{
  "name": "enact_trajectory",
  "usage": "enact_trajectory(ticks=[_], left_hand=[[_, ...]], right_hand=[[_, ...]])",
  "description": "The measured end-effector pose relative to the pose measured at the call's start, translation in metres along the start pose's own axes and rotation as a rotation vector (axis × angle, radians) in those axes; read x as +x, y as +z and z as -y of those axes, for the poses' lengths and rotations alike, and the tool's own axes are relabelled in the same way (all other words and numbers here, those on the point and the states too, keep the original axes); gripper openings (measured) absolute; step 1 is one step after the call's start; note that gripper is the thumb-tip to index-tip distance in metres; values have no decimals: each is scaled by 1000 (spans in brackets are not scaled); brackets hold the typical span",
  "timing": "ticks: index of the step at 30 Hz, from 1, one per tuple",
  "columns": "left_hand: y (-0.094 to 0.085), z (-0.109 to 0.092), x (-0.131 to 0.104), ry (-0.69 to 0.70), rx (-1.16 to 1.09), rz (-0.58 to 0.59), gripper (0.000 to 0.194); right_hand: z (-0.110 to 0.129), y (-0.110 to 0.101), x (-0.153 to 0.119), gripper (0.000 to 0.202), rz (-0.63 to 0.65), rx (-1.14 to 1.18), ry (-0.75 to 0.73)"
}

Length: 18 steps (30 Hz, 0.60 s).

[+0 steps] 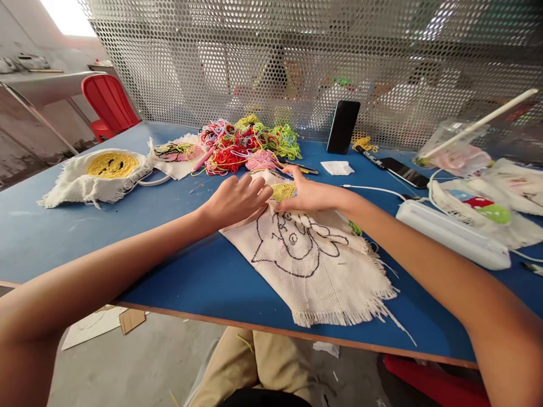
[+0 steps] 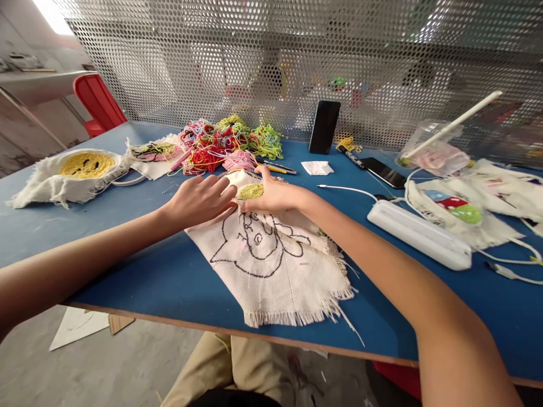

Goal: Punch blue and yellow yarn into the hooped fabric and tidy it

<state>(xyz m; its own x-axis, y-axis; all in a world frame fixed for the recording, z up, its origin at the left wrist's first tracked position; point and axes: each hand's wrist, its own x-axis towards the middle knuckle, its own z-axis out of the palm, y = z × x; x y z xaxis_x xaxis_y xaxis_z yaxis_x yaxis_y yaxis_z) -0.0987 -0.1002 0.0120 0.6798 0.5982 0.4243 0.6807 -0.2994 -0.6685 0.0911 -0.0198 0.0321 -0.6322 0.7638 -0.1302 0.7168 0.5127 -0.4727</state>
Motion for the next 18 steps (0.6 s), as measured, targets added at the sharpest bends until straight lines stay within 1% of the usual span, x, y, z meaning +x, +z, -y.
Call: enact_trajectory(ticks=[3,6,10,12,14,18], left_hand=[[1,0,1,20,-15,16,15],[0,-2,2,48,-68,67,17],[-2,-1,1,-38,-94,127,19],[-3,0,0,-55,-111,136,17],[-4,0,1,-19,-114,120,17],[-6,-1,3,109,-95,54,18]], right_hand=[[-1,1,0,104,-1,12,-2],[1,0,-1,104,1,9,2],[1,0,-1,107,4,6,4],[0,0,0,107,-1,2,-1],[-1,0,1,107,3,3,-2],[1,0,-1,107,9,8,-1]])
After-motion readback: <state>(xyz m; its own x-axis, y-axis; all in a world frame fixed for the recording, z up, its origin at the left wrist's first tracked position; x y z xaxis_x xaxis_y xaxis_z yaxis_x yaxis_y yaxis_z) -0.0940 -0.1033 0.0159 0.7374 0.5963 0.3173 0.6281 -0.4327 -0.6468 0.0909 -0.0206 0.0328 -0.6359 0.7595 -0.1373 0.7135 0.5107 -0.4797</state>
